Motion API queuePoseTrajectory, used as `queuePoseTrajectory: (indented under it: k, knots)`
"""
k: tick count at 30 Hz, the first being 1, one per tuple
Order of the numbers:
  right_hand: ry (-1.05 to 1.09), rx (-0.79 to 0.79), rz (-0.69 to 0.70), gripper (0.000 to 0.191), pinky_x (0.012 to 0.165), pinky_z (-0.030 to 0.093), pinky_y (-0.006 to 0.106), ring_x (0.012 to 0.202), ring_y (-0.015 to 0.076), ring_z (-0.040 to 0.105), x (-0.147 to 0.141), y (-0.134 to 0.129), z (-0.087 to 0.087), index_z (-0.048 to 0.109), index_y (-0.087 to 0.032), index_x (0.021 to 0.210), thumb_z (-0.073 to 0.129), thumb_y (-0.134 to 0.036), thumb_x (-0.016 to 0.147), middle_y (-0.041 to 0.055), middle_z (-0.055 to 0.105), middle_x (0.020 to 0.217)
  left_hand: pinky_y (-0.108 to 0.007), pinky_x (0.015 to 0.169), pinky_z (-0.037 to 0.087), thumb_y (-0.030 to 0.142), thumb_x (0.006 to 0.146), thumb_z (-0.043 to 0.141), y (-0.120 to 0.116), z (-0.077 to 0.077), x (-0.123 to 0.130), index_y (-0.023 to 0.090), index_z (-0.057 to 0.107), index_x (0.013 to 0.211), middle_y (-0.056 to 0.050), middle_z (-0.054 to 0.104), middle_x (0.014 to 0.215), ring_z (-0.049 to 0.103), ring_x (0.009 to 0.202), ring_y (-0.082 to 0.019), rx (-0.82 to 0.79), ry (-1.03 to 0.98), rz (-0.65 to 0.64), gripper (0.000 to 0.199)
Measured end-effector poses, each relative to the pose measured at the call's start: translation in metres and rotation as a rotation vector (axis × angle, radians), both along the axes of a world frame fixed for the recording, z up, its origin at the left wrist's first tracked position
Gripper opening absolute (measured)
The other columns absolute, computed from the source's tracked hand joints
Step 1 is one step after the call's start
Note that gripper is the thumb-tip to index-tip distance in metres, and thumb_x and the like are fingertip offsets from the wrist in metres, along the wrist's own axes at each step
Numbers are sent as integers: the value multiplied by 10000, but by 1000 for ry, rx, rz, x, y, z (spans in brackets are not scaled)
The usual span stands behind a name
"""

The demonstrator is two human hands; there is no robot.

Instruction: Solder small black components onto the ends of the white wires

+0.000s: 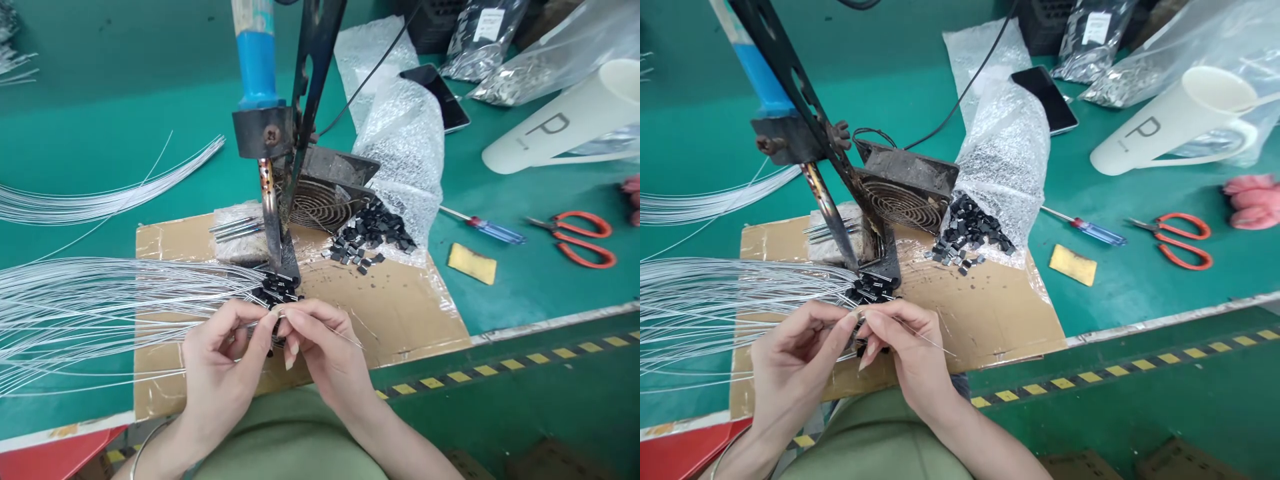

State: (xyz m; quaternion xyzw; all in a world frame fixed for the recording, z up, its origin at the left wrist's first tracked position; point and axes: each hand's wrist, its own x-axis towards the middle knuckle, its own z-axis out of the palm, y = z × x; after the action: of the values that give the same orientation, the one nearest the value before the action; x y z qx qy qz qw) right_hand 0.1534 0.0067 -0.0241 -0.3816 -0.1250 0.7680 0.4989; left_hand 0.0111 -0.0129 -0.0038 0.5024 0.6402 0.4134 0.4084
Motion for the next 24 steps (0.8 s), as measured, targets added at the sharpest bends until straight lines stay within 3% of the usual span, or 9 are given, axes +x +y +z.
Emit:
queuePoseTrajectory:
  k: [11, 16, 24]
  knots:
    - [-43, 50, -11, 150, 489, 631, 205, 510, 96, 642, 1, 2, 1, 902, -238, 858, 909, -378, 806, 10, 790, 711, -188, 526, 447, 210, 950, 746, 5, 5, 5, 203, 770, 855, 3, 753, 729, 614, 604, -102, -2, -51, 41, 99]
    - [-96, 82, 7, 184, 524, 654, 220, 544, 110, 683, 6, 0, -2, 905, -237, 915, 893, -404, 838, 16, 796, 740, -165, 551, 469, 161, 921, 748, 9, 12, 10, 208, 754, 808, 34, 723, 701, 603, 600, -84, -21, -69, 138, 122]
    - [-154, 119, 13, 80, 520, 665, 246, 490, 120, 684, 4, 0, -6, 900, -251, 846, 911, -328, 825, 4, 786, 684, -183, 558, 499, 180, 897, 790, 8, 11, 7, 209, 780, 810, 17, 753, 718, 637, 608, -103, 3, -87, 96, 92]
